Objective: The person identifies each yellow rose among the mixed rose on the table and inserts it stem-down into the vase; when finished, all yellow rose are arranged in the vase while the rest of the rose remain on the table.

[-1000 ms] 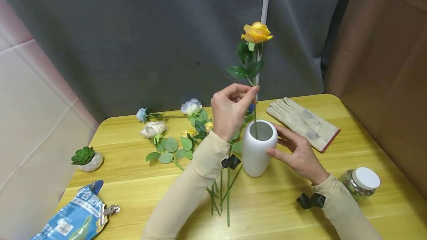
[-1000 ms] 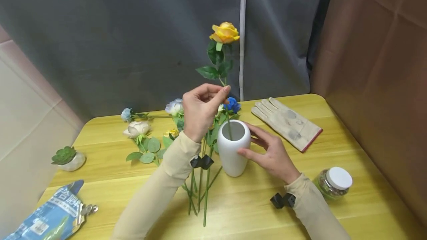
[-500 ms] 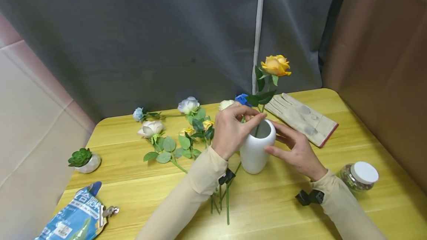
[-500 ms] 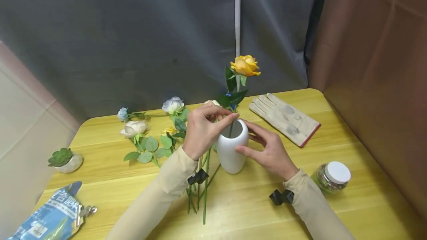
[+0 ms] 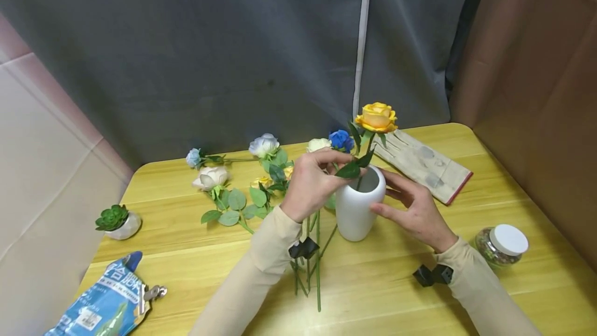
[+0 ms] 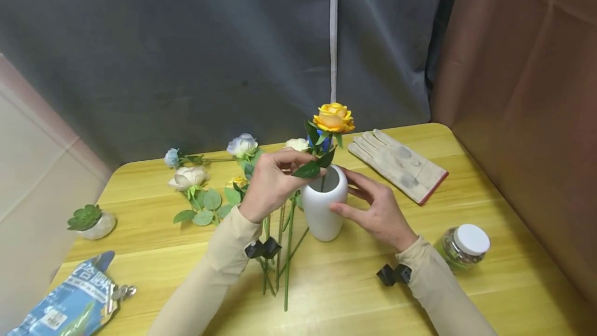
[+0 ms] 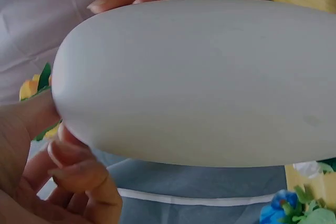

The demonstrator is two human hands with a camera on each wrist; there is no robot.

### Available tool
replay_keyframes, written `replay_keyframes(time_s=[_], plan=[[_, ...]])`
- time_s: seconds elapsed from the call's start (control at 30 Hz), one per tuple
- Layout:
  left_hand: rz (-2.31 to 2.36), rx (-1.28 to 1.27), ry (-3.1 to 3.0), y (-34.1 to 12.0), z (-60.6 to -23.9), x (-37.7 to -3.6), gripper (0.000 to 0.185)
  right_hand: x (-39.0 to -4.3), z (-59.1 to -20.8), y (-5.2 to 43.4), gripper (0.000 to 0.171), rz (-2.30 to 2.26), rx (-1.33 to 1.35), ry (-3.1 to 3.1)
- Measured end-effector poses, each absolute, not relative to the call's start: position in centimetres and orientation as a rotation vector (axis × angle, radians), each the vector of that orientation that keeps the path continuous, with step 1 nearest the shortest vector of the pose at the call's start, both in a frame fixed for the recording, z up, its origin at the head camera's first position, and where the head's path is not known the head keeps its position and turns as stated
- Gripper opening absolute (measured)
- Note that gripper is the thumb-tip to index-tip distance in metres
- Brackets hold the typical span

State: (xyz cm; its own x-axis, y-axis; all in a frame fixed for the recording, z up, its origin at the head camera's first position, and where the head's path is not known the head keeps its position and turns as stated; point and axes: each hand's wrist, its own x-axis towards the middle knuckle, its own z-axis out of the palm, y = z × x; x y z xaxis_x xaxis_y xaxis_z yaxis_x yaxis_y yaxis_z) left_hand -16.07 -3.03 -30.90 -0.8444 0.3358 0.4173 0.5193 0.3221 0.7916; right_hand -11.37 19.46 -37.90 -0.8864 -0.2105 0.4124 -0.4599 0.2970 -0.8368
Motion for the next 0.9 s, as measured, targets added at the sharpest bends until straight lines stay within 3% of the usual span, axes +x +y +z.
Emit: replay_keyframes(time_s=[0.57, 0.9], plan=[[-1.863, -0.876, -2.424, -5.1, -30.8, -16.6, 0.019, -11.4, -37.8, 19.6, 0.061, 1.625, 0.595, -2.368], [-1.759, -0.49, -2.458, -10.5, -33.8, -17.3, 0.021, -11.5, -37.6, 19.4, 0.063, 1.648, 0.615, -2.322]])
